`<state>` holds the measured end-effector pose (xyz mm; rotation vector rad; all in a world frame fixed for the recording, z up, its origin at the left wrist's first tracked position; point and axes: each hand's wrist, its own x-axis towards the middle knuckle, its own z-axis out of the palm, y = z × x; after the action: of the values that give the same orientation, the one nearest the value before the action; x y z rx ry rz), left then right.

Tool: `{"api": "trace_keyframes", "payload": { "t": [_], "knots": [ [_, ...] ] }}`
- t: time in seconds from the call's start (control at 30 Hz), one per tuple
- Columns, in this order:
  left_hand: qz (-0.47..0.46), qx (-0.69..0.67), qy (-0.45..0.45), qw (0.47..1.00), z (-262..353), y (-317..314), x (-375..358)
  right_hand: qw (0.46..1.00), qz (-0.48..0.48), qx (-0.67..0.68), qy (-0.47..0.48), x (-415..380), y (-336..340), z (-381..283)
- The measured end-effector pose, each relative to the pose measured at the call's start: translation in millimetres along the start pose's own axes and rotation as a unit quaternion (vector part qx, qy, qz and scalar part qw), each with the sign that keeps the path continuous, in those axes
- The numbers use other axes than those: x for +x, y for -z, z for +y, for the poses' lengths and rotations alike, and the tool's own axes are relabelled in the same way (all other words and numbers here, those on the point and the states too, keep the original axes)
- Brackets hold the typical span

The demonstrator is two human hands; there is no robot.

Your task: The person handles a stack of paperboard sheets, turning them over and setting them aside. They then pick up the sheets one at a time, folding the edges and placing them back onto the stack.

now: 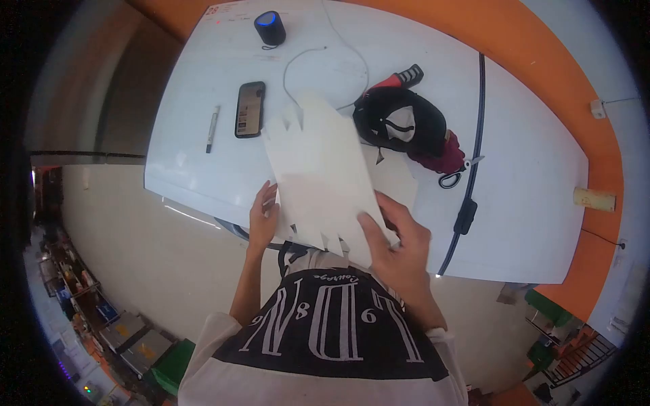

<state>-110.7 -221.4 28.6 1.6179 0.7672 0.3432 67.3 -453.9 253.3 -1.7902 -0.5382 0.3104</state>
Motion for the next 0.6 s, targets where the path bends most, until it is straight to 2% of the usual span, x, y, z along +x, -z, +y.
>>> {"api": "trace_keyframes", "payload": {
  "t": [0.03,0.1,0.13,0.17,0.23,0.27,0.3,0.37,0.4,0.43,0.5,0.53,0.6],
  "knots": [
    [0.006,0.044,-0.009,0.999,3.6,-2.7,2.3,1.000,0.002,0.002,0.003,9.4,-7.9,-1.4],
    [0.025,0.052,-0.020,0.998,1.9,-9.2,8.7,0.991,-0.018,-0.034,0.130,24.8,-20.0,-4.4],
    [0.046,0.058,-0.027,0.997,0.3,-10.9,12.0,0.990,-0.076,-0.020,0.114,28.3,-20.7,-8.2],
    [0.050,0.061,-0.029,0.996,-1.4,-12.0,13.3,0.990,-0.077,-0.015,0.118,32.5,-24.3,-14.7],
    [0.066,0.085,-0.049,0.993,-1.0,-12.7,15.7,0.942,-0.248,0.186,0.129,42.4,-33.1,-26.5],
    [0.060,0.073,-0.031,0.995,-9.8,-10.6,16.4,0.907,-0.343,0.199,0.143,44.2,-37.9,-12.4],
    [0.067,0.075,-0.034,0.994,-8.1,-10.1,14.7,0.904,-0.347,0.201,0.148,44.0,-43.0,-7.8],
    [0.092,0.098,-0.092,0.987,-3.1,-14.7,12.3,0.895,-0.405,0.114,0.150,37.7,-52.9,-1.4],
    [0.080,0.071,-0.048,0.993,-7.1,-14.7,11.8,0.885,-0.437,0.114,0.108,32.1,-57.2,13.2],
    [0.086,0.074,-0.051,0.992,-13.2,-14.8,11.7,0.883,-0.440,0.116,0.113,23.3,-63.8,27.7],
    [0.080,0.152,-0.098,0.980,-23.2,-16.1,14.1,0.915,-0.386,0.026,0.117,8.4,-77.4,59.2],
    [0.085,0.141,-0.106,0.981,-23.3,-16.5,12.9,0.914,-0.387,0.029,0.119,1.8,-86.0,78.0],
    [0.095,0.130,-0.074,0.984,-21.6,-21.5,12.0,0.952,-0.300,0.021,0.059,-3.9,-100.7,103.4]
  ]
}}
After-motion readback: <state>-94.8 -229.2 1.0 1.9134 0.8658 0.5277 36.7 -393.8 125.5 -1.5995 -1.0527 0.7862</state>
